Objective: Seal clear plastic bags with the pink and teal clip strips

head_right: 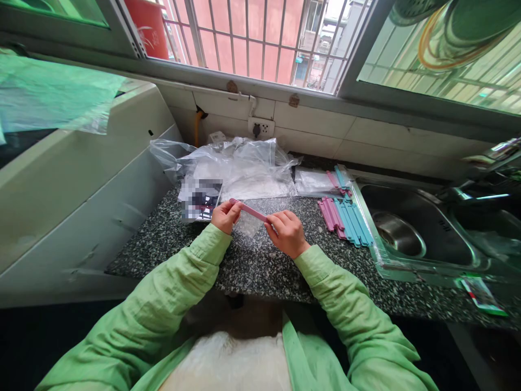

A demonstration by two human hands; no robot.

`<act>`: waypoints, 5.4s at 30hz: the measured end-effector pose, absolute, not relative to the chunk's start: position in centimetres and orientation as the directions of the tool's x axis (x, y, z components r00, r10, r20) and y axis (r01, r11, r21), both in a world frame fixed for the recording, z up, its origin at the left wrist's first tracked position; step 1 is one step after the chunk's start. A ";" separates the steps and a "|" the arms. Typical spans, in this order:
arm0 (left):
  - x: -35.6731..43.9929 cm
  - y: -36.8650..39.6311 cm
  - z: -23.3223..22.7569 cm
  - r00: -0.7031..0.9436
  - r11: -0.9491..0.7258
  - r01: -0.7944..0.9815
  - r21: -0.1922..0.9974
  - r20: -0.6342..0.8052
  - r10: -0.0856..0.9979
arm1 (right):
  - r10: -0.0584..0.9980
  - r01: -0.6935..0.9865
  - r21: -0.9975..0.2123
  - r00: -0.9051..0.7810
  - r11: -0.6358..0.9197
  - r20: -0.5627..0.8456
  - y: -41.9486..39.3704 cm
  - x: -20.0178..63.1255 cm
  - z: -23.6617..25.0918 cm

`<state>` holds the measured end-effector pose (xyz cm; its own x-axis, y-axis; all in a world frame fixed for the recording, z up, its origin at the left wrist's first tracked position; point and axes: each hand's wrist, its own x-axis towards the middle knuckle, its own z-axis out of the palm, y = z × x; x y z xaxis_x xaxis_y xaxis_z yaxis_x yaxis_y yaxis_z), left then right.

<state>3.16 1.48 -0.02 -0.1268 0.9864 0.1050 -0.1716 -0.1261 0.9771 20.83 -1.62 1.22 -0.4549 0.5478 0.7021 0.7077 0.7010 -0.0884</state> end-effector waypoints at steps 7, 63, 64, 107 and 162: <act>3.6 0.9 0.5 0.057 -0.129 -0.218 0.967 0.144 0.988 | 0.820 0.558 -0.627 -0.191 0.543 0.540 -1.9 20.7 1.6; 3.5 0.6 0.6 0.179 -0.319 0.090 0.943 0.300 0.937 | 0.945 0.352 -0.901 -0.288 0.252 0.152 -2.2 20.1 2.0; 3.5 0.6 0.6 0.178 -0.321 0.093 0.942 0.302 0.937 | 0.946 0.352 -0.901 -0.288 0.252 0.152 -2.2 20.1 2.0; 3.3 1.0 -0.1 0.200 -0.363 0.122 0.924 0.335 0.921 | 0.949 0.417 -0.860 -0.236 0.293 0.209 -2.0 20.4 2.1; 3.9 0.8 -0.5 0.323 -0.267 0.358 0.895 0.149 0.934 | 0.948 0.384 -0.869 -0.190 0.312 0.257 -1.2 21.6 2.4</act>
